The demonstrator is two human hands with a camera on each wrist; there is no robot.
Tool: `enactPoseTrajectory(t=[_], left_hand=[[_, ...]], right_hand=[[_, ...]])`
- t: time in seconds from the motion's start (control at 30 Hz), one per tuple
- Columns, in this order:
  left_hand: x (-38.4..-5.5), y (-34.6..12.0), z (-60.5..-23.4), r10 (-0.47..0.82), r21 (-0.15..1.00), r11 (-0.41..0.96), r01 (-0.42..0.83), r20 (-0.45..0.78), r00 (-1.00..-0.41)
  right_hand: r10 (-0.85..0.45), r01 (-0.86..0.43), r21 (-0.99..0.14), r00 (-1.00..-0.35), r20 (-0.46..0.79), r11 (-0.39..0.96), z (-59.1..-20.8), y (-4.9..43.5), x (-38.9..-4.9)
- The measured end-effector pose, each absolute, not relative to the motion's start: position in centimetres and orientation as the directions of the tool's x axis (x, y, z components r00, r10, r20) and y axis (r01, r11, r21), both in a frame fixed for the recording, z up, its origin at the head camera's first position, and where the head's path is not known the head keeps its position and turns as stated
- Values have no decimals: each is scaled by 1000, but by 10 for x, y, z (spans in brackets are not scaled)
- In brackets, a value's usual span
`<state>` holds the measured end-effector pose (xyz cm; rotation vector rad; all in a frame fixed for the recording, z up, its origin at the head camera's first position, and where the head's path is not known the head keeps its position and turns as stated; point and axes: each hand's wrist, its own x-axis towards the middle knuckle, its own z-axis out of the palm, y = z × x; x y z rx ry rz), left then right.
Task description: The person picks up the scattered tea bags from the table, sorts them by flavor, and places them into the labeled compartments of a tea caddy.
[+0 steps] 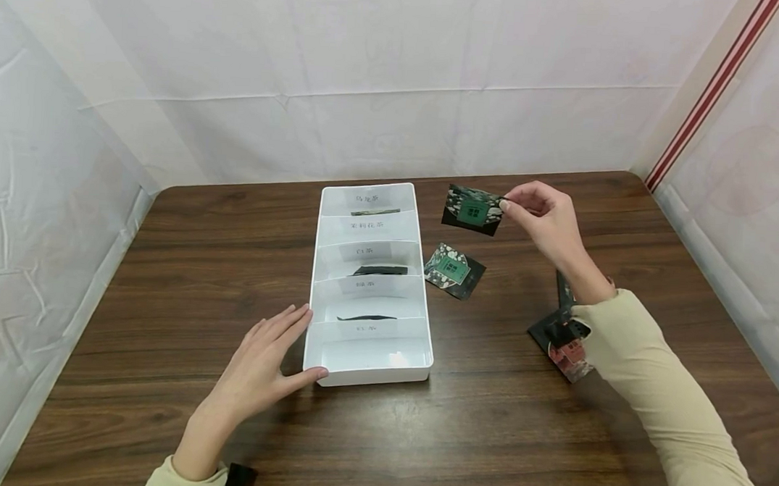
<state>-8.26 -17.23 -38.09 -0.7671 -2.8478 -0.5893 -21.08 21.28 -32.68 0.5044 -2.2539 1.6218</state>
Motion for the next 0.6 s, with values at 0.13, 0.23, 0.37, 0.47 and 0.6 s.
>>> enactPoseTrajectory(t=[0.13,0.23,0.37,0.47,0.6], left_hand=[[-83,-172,-380,454,338,794,505,222,-863],[-83,-173,-381,452,340,796,502,218,-865],[-83,-173,-381,451,339,794,504,225,-864],[-83,-173,-381,451,339,794,505,229,-863],[-83,-173,-381,452,339,793,505,228,-863]], right_hand=[[-113,-475,-833,-879,463,285,-324,207,-212],[-126,-487,-829,-873,471,276,-322,201,-213],[-144,-491,-832,-871,469,258,-319,194,-214],[-154,-489,-837,-872,465,244,-318,187,-215],[-159,-485,-841,-874,459,238,-315,177,-217]])
